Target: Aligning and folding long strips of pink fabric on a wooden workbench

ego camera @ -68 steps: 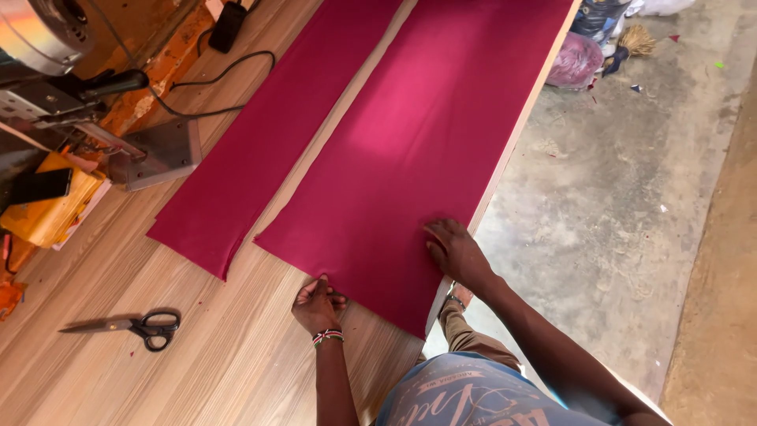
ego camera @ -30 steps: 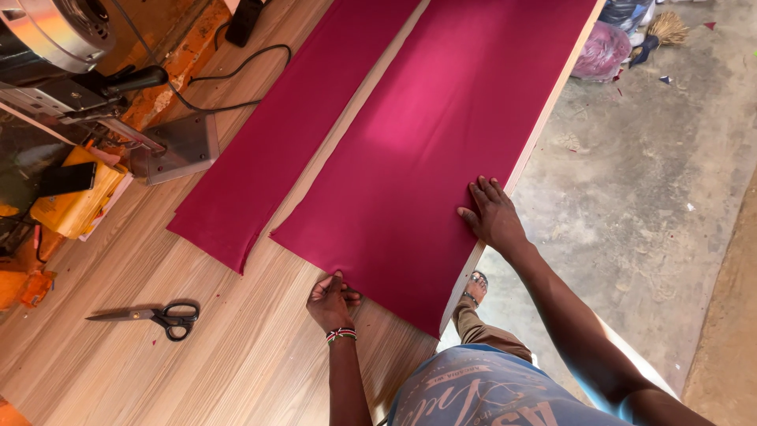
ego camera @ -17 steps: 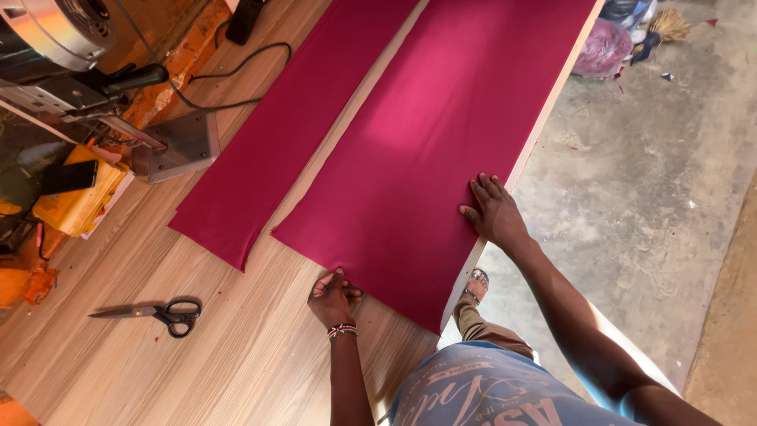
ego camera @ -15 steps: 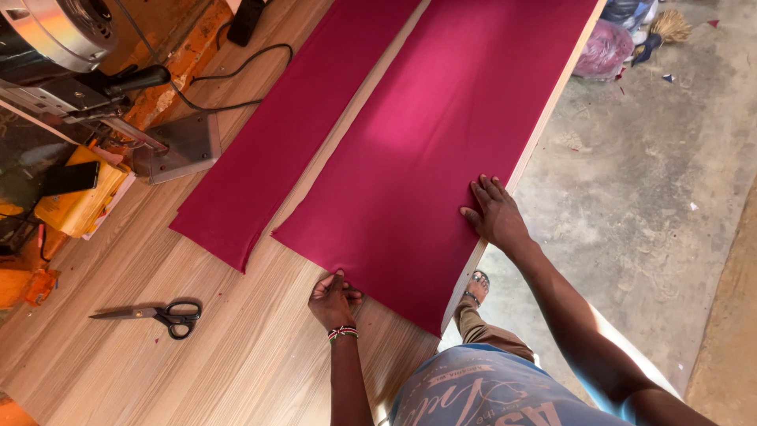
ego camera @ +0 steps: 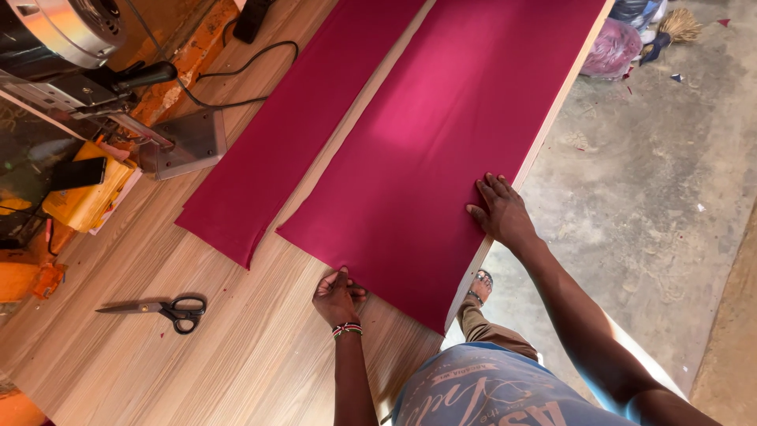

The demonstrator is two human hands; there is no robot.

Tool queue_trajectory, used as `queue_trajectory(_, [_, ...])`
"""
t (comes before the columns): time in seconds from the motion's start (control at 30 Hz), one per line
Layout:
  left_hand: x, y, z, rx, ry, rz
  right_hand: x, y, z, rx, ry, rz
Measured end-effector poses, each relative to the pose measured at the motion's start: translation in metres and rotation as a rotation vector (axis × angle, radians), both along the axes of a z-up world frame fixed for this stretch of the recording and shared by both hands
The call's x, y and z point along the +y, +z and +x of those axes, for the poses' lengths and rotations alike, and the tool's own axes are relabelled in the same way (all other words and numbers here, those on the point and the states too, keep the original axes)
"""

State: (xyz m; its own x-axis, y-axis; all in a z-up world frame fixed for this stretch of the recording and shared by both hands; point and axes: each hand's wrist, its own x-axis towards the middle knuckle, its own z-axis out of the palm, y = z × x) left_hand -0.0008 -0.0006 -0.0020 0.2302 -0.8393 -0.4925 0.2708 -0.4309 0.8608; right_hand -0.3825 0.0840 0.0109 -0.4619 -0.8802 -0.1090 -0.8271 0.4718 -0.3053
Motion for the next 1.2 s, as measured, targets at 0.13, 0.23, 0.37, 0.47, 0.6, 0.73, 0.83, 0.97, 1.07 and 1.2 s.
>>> queue_trajectory(0.13, [-0.001,-0.006,0.002,-0.005,-0.001,-0.001,-0.001,-0.003,-0.002,0.014,0.003,0.013])
queue_trajectory(0.23, [-0.001,-0.009,0.002,-0.008,-0.004,-0.012,0.0,0.0,-0.001,0.004,-0.01,0.03])
queue_trajectory(0.37, [-0.002,-0.008,0.001,-0.005,0.003,0.0,0.001,0.004,-0.001,0.01,0.004,-0.022])
queue_trajectory(0.47, [0.0,0.0,-0.002,0.019,0.009,0.003,0.002,-0.009,-0.013,0.182,0.15,-0.225])
queue_trajectory(0.6, [0.0,-0.022,-0.001,0.233,0.094,-0.028,-0.001,-0.029,-0.023,0.258,0.369,-0.455])
queue_trajectory(0.73, [-0.002,-0.004,-0.003,0.019,0.09,0.065,0.009,-0.015,-0.006,0.225,0.422,-0.497])
queue_trajectory(0.83, [0.002,0.022,-0.003,-0.052,0.024,0.109,0.018,-0.016,0.0,0.225,0.356,-0.457])
queue_trajectory(0.97, [-0.001,0.021,-0.003,-0.003,0.009,0.127,0.019,-0.015,0.008,0.222,0.364,-0.536])
queue_trajectory(1.07, [-0.001,0.017,-0.003,0.006,0.016,0.124,0.02,-0.016,0.01,0.24,0.363,-0.543])
queue_trajectory(1.2, [-0.001,0.023,-0.004,-0.031,0.004,0.115,0.021,-0.018,0.009,0.203,0.32,-0.51])
